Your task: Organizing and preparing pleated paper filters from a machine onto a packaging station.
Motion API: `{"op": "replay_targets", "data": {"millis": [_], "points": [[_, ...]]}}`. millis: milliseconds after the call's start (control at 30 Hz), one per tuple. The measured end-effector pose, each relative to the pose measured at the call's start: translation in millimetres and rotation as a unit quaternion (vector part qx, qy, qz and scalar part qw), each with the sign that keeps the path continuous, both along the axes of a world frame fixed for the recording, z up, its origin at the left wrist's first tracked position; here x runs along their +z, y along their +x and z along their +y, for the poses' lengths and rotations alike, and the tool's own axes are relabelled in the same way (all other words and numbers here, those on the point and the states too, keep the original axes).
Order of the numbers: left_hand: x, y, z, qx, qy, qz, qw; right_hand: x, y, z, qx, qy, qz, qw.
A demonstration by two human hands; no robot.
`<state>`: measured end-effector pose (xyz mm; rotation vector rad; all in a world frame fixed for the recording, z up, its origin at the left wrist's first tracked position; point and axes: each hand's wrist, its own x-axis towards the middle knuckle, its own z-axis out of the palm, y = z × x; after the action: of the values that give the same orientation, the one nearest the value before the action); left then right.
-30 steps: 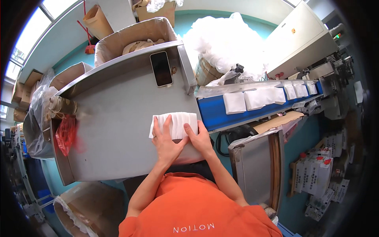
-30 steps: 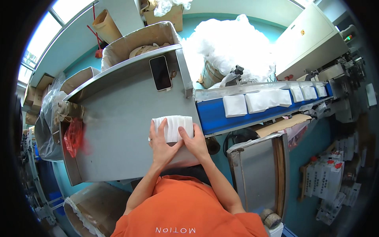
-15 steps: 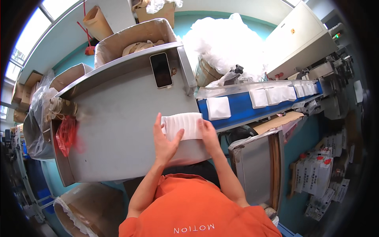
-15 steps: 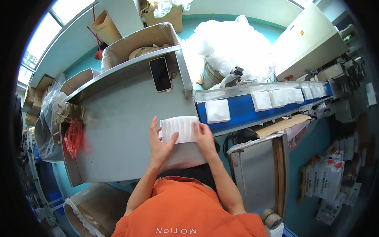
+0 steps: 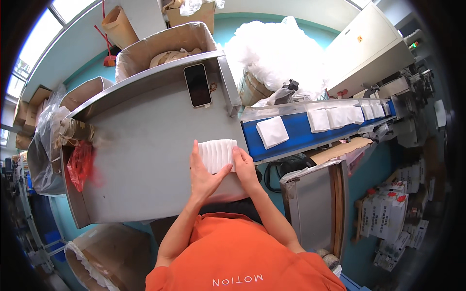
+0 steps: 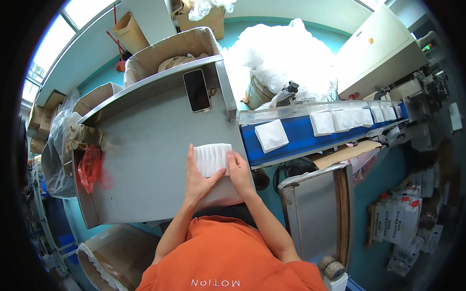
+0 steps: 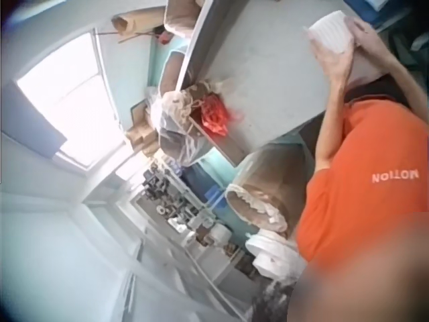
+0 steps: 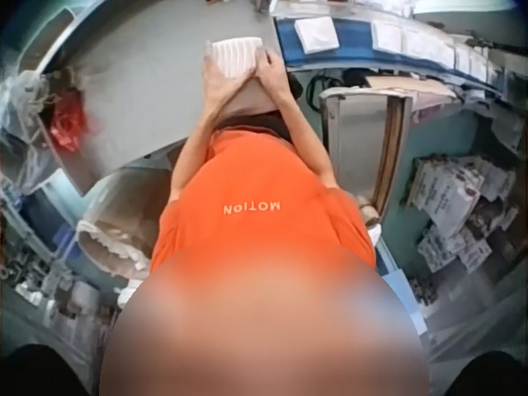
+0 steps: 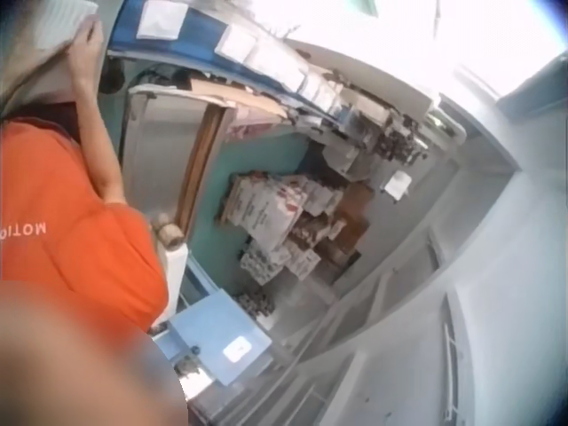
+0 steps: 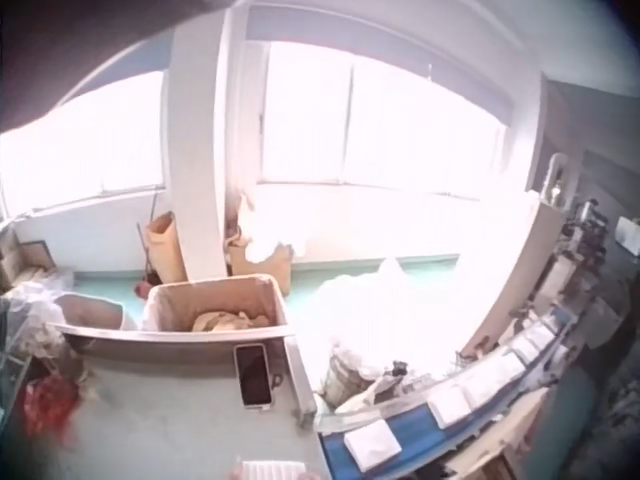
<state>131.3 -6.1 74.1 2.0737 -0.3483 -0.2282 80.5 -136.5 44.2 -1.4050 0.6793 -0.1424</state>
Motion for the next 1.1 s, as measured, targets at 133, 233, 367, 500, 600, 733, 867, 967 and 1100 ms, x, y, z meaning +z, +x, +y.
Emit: {"op": "replay_targets", "data": {"millis": [133, 233, 367, 500, 600, 733, 867, 967, 1100], "points": [[-3, -1, -1, 0.010, -0.007, 0.004, 1.000, 6, -3, 2, -0.024, 0.067, 0.005, 0.997], [1, -3, -4, 0.004, 0.003, 0.014, 1.000, 1, -5, 3, -0.014, 0.048, 0.000, 0.999], [0, -2, -4, 0.015, 0.012, 0.002, 1.000, 0, -2, -4, -0.091, 0.347, 0.025, 0.933], [-14, 2, 2, 0.023, -0.002, -0.026, 0.999, -22, -25, -23, 0.018, 0.257, 0.122, 0.958], [-3, 7, 3, 0.016, -0.026, 0.054, 0.998, -35, -23, -39, -0.186, 0.295, -0.041, 0.937], [-23, 8, 7, -0.029, -0.115, 0.189, 0.975, -2, -10, -18, 0.011, -0.043, 0.022, 0.999], [3, 0, -2, -0.010, -0.106, 0.189, 0.976, -7, -9, -4, 0.011, 0.078, -0.001, 0.997], [-7, 0, 6, 0.003, -0.041, 0.108, 0.993, -7, -20, -13, -0.006, 0.403, 0.035, 0.915], [-5, 1, 6, 0.000, -0.047, 0.104, 0.993, -21, -29, -19, 0.003, 0.412, 0.044, 0.910]]}}
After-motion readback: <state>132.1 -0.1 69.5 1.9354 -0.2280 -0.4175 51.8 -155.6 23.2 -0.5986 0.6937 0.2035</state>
